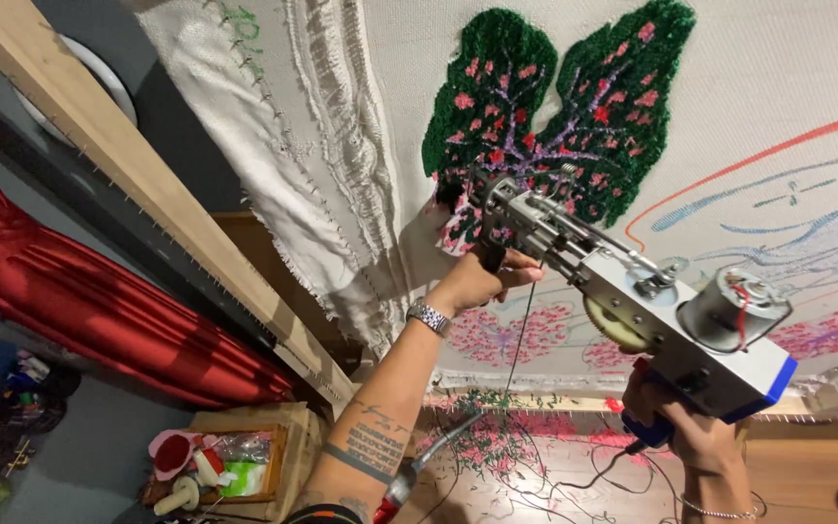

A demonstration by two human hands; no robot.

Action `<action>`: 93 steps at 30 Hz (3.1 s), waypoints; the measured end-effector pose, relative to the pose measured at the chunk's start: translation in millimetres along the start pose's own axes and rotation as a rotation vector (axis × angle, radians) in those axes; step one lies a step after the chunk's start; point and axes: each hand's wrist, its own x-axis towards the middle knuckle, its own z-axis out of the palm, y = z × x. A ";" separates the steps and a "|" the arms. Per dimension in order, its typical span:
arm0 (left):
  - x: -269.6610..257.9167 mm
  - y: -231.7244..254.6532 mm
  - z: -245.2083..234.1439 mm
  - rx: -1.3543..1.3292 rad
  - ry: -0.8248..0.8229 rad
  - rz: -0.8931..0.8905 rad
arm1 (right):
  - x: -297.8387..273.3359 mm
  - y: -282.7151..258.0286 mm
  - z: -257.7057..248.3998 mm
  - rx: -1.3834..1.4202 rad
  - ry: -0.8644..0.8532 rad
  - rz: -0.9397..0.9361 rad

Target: Use a tufting gun to create a patterned rug on a vertically mounted canvas.

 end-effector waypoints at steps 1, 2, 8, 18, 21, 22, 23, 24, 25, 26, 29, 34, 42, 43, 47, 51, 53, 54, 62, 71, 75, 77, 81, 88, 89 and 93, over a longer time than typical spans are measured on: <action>-0.1 -0.6 2.3 -0.002 -0.001 0.000 | -3.9 -0.4 -1.9 -0.002 0.001 0.001; 0.2 -0.7 3.2 -0.041 -0.002 0.093 | -6.2 -0.8 -3.2 0.024 0.008 -0.031; -30.9 20.5 -42.6 0.303 0.294 0.302 | -35.3 25.2 -51.2 0.081 -0.015 -0.123; -20.7 39.5 -85.6 0.476 0.794 0.481 | -63.9 19.7 -50.2 0.095 0.142 -0.065; -7.0 21.8 -85.6 0.500 0.862 0.479 | -69.1 15.3 -46.4 0.021 0.202 -0.007; -7.2 20.6 -84.6 0.500 0.859 0.481 | -70.7 12.9 -43.4 0.022 0.205 -0.009; -7.4 19.4 -83.5 0.549 0.903 0.511 | -72.3 10.4 -40.3 0.016 0.203 -0.017; -6.5 18.7 -82.5 0.597 0.947 0.542 | -73.0 7.3 -37.8 0.008 0.200 -0.027; -6.4 18.9 -82.5 0.596 0.944 0.545 | -73.4 4.7 -33.9 0.008 0.203 -0.029; -6.3 18.9 -81.8 0.632 0.967 0.565 | -74.5 2.2 -30.3 0.030 0.199 -0.039; -3.4 18.0 -83.5 0.696 0.981 0.581 | -77.2 -3.5 -22.0 0.042 0.210 -0.055; -7.5 7.4 -88.3 0.717 0.917 0.568 | -80.9 5.5 -20.0 0.096 0.158 -0.075; -18.5 10.5 -88.2 0.669 0.835 0.729 | -72.4 -14.7 8.3 -0.094 0.166 -0.018; -18.5 11.0 -87.5 0.667 0.837 0.725 | -70.5 -12.0 8.8 -0.096 0.164 -0.015; -9.8 -1.4 -83.0 0.639 0.910 0.668 | -62.0 -7.5 18.7 -0.034 0.137 0.033; -12.8 -39.4 -65.4 0.511 0.905 0.629 | -50.0 -11.9 41.3 0.053 0.088 0.034; -26.3 -41.8 -45.5 0.424 0.807 0.618 | -46.4 -10.9 45.9 0.043 0.096 0.036; -33.4 -43.5 -35.4 0.338 0.712 0.610 | -45.3 -9.7 48.3 0.031 0.100 0.034; 8.9 -114.0 14.0 -0.222 0.045 0.264 | -39.3 -8.8 64.1 -0.011 0.088 0.057; -8.9 -65.4 14.0 -0.131 0.117 -0.016 | -32.4 -20.1 80.2 -0.019 0.055 0.098; -7.1 -66.1 7.3 -0.061 0.106 -0.070 | -31.5 -18.0 80.9 -0.060 0.053 0.087; -8.3 -63.0 4.9 -0.013 0.099 -0.076 | -29.7 -21.4 85.2 -0.063 0.051 0.088; -8.9 -59.1 2.3 0.043 0.082 -0.066 | -26.1 -23.2 88.6 -0.026 0.062 0.115; 4.6 -72.9 -2.6 0.115 0.105 -0.046 | -19.5 -22.1 97.5 -0.050 0.096 0.118; 5.6 -73.3 -3.7 0.123 0.103 -0.043 | -18.6 -19.9 96.7 -0.053 0.086 0.117; 8.0 -74.3 -11.1 0.089 0.108 -0.049 | -13.6 -17.3 106.7 -0.043 0.092 0.138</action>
